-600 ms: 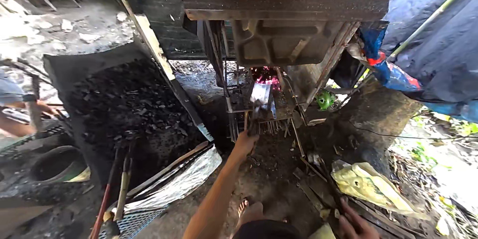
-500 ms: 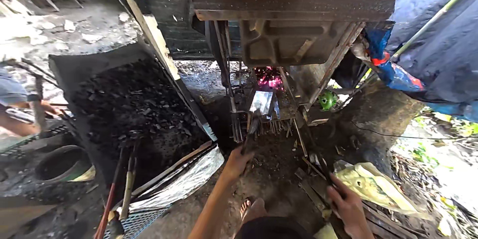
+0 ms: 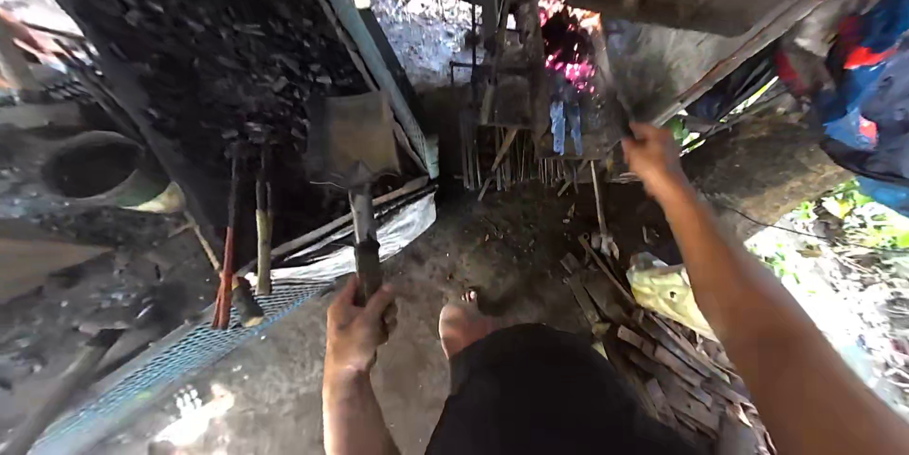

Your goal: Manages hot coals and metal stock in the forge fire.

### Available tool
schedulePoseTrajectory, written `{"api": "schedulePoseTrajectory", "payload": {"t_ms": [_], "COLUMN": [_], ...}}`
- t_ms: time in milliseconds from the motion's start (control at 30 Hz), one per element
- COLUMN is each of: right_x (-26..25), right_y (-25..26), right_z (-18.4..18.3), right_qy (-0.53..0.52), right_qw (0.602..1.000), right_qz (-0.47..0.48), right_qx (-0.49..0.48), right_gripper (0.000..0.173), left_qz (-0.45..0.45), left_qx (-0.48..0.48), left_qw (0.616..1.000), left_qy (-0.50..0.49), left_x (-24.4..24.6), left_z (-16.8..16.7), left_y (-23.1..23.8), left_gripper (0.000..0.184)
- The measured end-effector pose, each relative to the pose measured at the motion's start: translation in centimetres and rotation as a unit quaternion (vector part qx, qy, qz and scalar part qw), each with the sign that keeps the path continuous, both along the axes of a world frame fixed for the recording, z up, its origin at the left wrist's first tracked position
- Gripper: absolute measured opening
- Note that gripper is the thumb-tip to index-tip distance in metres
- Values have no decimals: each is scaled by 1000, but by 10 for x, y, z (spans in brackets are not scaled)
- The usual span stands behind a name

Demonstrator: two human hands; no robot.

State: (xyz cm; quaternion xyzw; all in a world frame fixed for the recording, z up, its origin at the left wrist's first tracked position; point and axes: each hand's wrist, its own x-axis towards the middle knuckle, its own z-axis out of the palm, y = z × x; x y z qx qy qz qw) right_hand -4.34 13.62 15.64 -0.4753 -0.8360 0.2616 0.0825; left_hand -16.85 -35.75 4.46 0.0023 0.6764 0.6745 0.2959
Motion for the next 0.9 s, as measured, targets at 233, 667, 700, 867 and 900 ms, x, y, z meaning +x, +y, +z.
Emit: {"api": "schedulePoseTrajectory", "payload": {"t_ms": [233,667,700,867,900], "right_x": [-73,28,50,111,114], "right_y": [19,12,17,66,78], "right_z": [53,49,41,-16,-28], "right_qy": [-207,-149,-128,-40,-25], "right_qw": [959,977,981,996,997], "right_qz": [97,51,35,-28,-38], "right_qx": [169,143,139,80,60], "right_gripper": [37,46,46,47,47], "left_qz": [92,157,168,-81,-161], "left_qx": [-61,-320,-336,-489,-495], "left_qw": [993,910,901,863,853], "left_qy": [-41,210,218,95,39], "left_x": [-88,-59,-28,137,168], "left_z": [-61,-97,-101,-168,-198], "left_y": [25,76,77,61,47], "left_gripper": [20,59,54,48,45]}}
